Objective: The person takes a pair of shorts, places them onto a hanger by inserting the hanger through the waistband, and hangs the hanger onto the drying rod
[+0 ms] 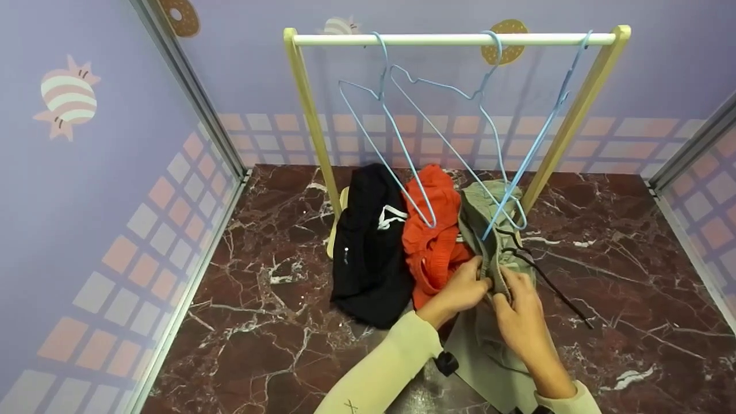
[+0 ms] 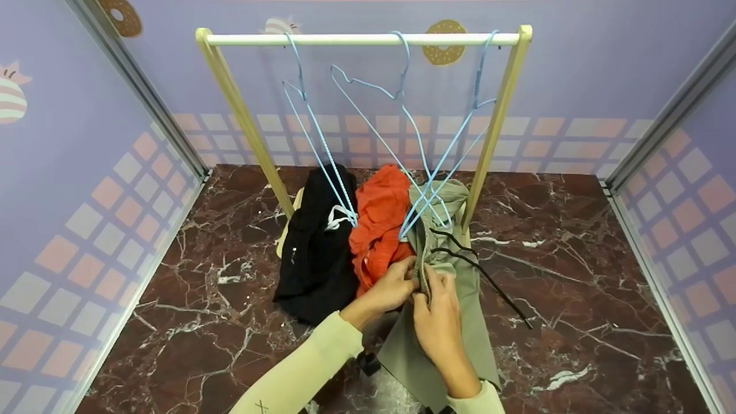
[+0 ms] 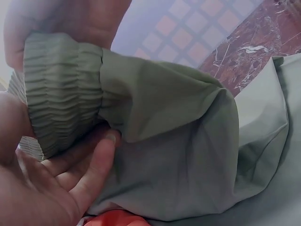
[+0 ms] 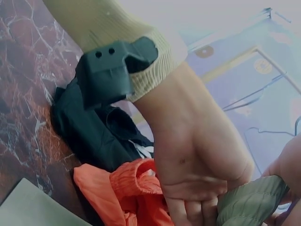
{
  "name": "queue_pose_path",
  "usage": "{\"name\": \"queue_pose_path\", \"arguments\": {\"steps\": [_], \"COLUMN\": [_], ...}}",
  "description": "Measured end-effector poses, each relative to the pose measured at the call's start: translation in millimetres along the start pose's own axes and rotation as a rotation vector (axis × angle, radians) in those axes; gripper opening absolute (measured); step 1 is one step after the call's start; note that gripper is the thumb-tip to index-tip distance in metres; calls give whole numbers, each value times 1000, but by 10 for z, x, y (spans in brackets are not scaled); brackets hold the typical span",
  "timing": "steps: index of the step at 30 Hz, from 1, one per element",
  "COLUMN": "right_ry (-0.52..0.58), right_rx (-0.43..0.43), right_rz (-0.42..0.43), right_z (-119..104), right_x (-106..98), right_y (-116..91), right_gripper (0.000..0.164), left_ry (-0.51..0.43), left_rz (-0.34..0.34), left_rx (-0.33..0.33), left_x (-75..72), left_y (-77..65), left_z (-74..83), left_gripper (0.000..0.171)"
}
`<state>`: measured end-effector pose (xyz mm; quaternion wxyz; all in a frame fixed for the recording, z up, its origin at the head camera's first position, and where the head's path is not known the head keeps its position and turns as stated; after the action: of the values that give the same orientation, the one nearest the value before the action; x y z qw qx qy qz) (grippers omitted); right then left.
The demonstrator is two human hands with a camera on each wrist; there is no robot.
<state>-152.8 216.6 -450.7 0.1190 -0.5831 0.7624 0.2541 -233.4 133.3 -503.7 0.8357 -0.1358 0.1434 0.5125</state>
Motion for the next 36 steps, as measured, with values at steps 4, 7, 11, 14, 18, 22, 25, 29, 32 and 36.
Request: {"name": "queue_pose_path", "arguments": {"steps": [4,7,11,14,18,22,25,29,32,36], "right_ry": [2,7,24,29,39,52,47,32,26,31], "right_rx": [-27,-46,-55,-59,-70,-63,-43,-30,-25,-26], "right_rz": [17,37,65,78,97,100,96,109,119,130], "right_z": [-57,-83,-105,-124,-161,-199,-215,-234,-250,-270], "right_x": [-6,-10,-23,-36,-70,-99,-115,-149,-181,-223], "right_y": [-35,-49,-67,-88,-120,-149,-170,-197,-216,-240], "right_gripper": [49,49,50,49,46,45,45,44,41,36], "left_ry": [-12,-14,-28,-58,-75,-104,-141,-169,-197,-234], "left_rz": [2,5,13,23,41,37,21,19,16,4], "left_rx": [19,28,20,-2,-14,-7,-5,-21,-43,-61], "left_x": [-22,-41,-57,-63,-83,-106,-107,-98,-89,-80], "left_y": [-3,-5,2,16,32,37,40,51,58,63], "left_z": [-8,-6,-15,-37,-45,-45,-53,-82,-105,-123], "left_gripper": [34,36,40,41,41,41,39,36,39,45]}}
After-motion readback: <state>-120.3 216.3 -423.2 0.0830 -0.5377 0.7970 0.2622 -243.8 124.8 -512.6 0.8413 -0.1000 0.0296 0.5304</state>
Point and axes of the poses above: each hand's wrist, its own y-axis towards the middle knuckle, its own x-axis out of the palm, z = x × y, the point moved 5 cm from there along y, towards the middle knuckle, and after that the axes turned 9 degrees about y, right-handed, at the moved point
